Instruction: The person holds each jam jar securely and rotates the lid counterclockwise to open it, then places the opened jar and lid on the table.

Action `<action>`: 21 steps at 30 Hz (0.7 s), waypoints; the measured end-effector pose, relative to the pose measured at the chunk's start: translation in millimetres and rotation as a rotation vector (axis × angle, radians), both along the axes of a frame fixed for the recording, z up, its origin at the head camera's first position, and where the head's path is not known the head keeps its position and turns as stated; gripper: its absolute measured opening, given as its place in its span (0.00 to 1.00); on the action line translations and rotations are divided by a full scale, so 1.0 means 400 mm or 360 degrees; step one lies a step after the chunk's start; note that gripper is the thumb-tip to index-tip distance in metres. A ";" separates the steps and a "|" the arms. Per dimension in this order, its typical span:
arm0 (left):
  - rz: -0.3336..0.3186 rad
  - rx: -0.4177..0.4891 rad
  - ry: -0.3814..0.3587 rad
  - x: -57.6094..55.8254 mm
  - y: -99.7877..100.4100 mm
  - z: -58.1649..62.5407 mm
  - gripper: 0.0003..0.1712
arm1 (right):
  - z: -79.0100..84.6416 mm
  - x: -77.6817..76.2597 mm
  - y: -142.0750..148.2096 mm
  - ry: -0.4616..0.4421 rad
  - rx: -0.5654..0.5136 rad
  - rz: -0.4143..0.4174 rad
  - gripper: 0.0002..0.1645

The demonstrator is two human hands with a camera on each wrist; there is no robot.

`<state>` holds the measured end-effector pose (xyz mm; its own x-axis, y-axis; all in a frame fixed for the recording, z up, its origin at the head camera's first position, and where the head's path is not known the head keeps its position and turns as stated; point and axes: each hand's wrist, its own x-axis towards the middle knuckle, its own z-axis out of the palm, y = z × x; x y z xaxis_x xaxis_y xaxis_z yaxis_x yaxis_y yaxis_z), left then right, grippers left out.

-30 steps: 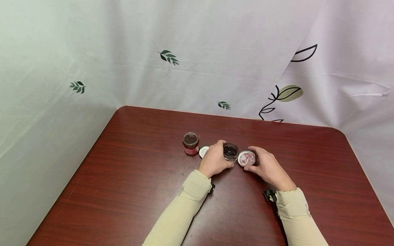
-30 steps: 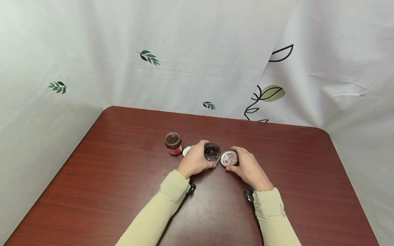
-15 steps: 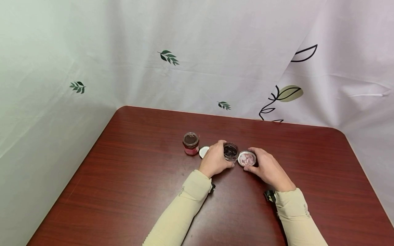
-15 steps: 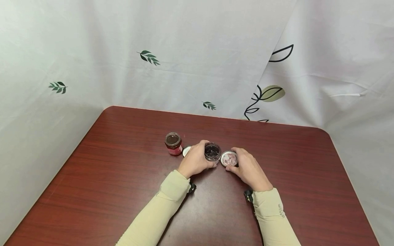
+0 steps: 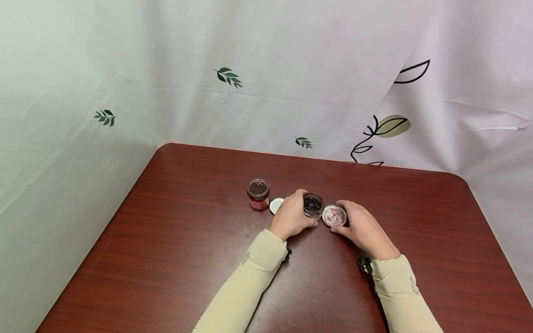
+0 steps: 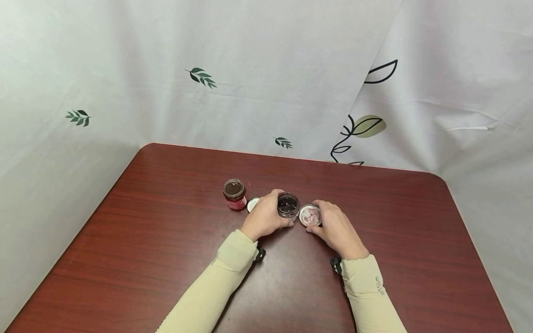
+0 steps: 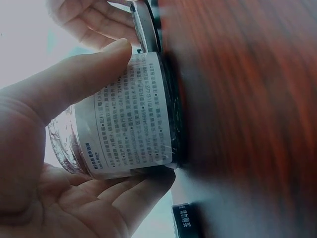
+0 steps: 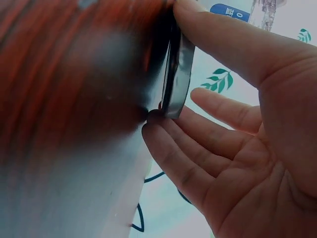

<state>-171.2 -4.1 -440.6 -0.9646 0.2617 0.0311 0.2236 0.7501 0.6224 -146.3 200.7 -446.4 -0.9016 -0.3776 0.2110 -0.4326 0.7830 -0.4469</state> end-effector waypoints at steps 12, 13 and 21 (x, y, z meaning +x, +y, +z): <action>-0.0008 -0.0007 0.0005 -0.001 -0.001 -0.002 0.48 | -0.006 0.000 -0.001 0.0031 0.0043 0.0003 0.36; -0.0008 -0.0006 0.0006 -0.001 -0.001 -0.002 0.48 | -0.006 0.000 -0.001 0.0023 0.0041 -0.0002 0.36; -0.0004 -0.0007 0.0009 0.000 -0.001 -0.004 0.48 | -0.004 0.002 -0.001 -0.0024 0.0046 -0.0036 0.36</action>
